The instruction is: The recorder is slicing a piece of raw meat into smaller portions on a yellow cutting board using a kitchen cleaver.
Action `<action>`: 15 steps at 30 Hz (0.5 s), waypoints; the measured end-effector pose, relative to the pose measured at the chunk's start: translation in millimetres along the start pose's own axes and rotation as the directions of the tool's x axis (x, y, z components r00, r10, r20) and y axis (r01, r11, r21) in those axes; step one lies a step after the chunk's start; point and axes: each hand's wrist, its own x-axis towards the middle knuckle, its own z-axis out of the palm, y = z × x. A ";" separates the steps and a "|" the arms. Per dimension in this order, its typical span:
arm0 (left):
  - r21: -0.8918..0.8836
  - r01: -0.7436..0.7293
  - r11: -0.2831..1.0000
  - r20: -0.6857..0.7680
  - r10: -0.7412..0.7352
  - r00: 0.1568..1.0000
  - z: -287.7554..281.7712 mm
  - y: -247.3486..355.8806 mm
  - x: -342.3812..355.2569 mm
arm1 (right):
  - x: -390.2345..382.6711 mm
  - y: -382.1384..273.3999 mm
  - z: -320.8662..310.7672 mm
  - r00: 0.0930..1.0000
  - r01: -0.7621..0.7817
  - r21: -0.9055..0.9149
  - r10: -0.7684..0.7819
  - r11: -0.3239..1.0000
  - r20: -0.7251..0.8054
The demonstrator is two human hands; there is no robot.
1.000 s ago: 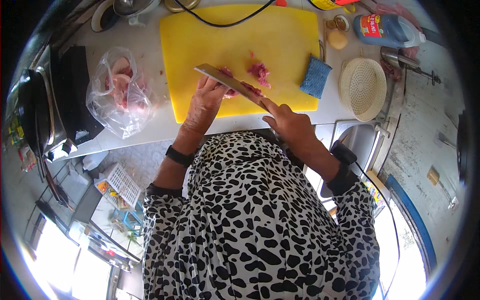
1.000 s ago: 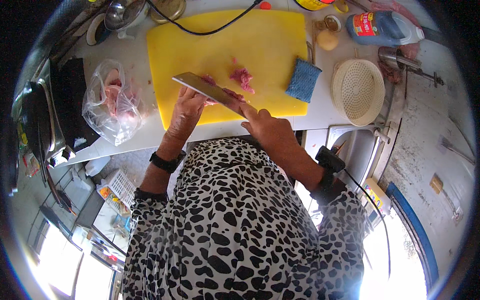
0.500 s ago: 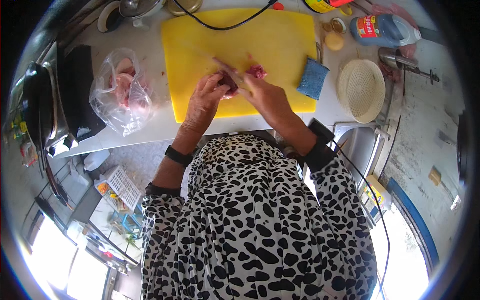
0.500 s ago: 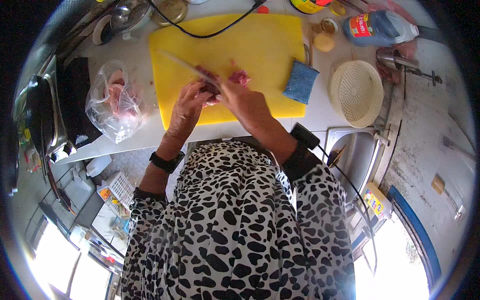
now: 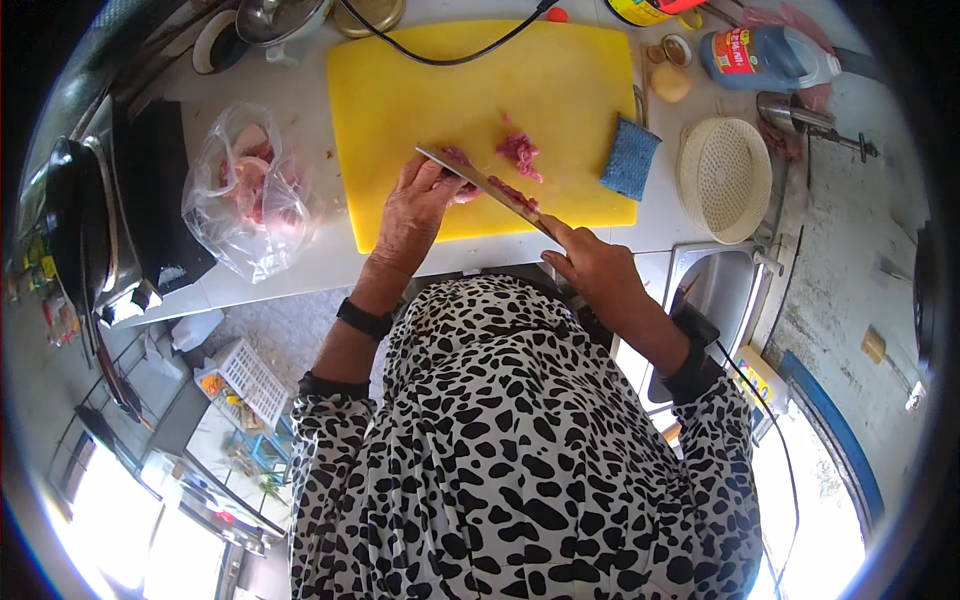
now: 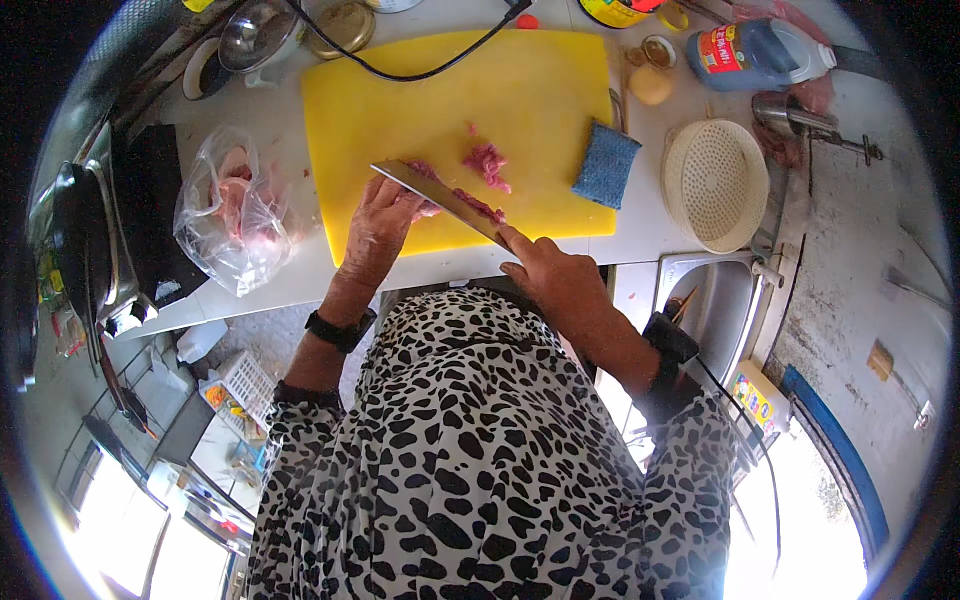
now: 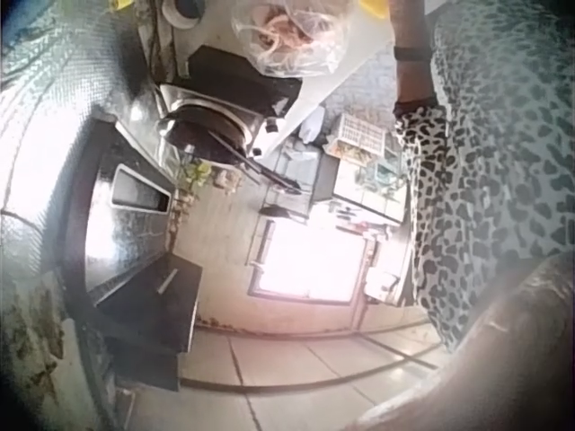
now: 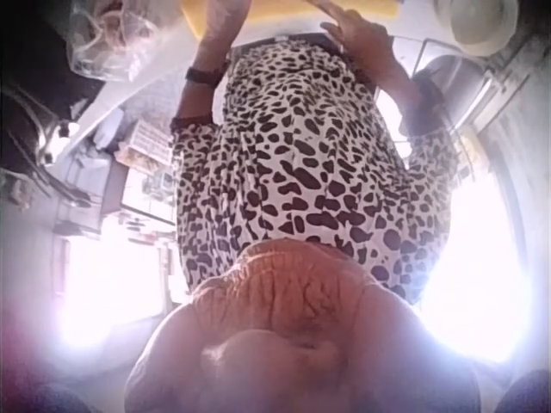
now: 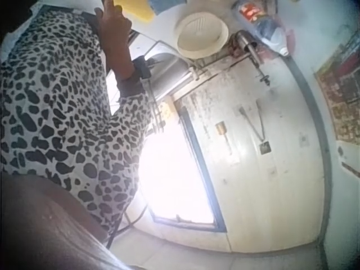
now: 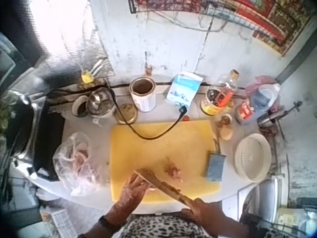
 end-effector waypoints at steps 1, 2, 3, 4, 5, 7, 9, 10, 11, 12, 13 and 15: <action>-0.002 0.000 1.000 0.001 0.000 1.000 0.3 -0.1 1.7 | 3.6 1.5 0.8 1.000 -0.002 0.000 0.002 1.000 0.001; -0.028 0.017 0.999 0.014 -0.016 1.000 -0.6 0.0 1.6 | 7.6 1.9 2.5 1.000 0.008 -0.012 -0.008 1.000 -0.004; -0.053 0.034 0.998 0.027 -0.033 0.999 -1.6 -0.3 1.0 | 12.4 2.5 4.7 1.000 0.019 -0.024 -0.019 1.000 -0.009; -0.053 0.037 0.998 0.030 -0.035 0.999 -2.0 -1.9 -0.1 | 18.4 3.4 8.5 1.000 0.019 -0.022 -0.019 1.000 -0.007; -0.086 0.062 0.994 0.040 -0.059 0.997 -1.4 -4.0 0.1 | 26.5 5.0 12.8 0.998 0.052 0.005 -0.052 0.999 -0.024; -0.117 0.091 0.989 0.047 -0.086 0.995 -2.5 -4.6 0.1 | 43.9 3.5 20.8 0.995 0.091 0.030 -0.089 0.995 -0.042; -0.092 0.097 0.991 0.108 -0.087 0.990 -4.4 -2.0 0.0 | 63.4 -9.0 31.0 0.981 0.150 -0.016 -0.151 0.989 -0.121; -0.094 0.092 0.991 0.108 -0.081 0.991 -3.9 -0.4 0.3 | 72.2 -18.5 33.6 0.981 0.145 -0.017 -0.146 0.989 -0.125; -0.105 0.100 0.989 0.099 -0.089 0.991 -1.5 0.0 -1.0 | 81.5 -28.5 37.7 0.967 0.156 -0.069 -0.166 0.985 -0.194; -0.105 0.117 0.988 0.089 -0.108 0.990 -1.1 -0.9 -4.3 | 90.0 -35.7 42.7 0.946 0.174 -0.115 -0.198 0.978 -0.257; -0.096 0.119 0.988 0.088 -0.111 0.990 -0.1 -1.7 -6.9 | 95.4 -39.0 45.9 0.944 0.181 -0.111 -0.204 0.977 -0.259; -0.040 0.084 0.996 0.047 -0.083 0.995 0.0 1.4 -8.2 | 100.5 -41.8 46.8 0.944 0.173 -0.159 -0.210 0.972 -0.255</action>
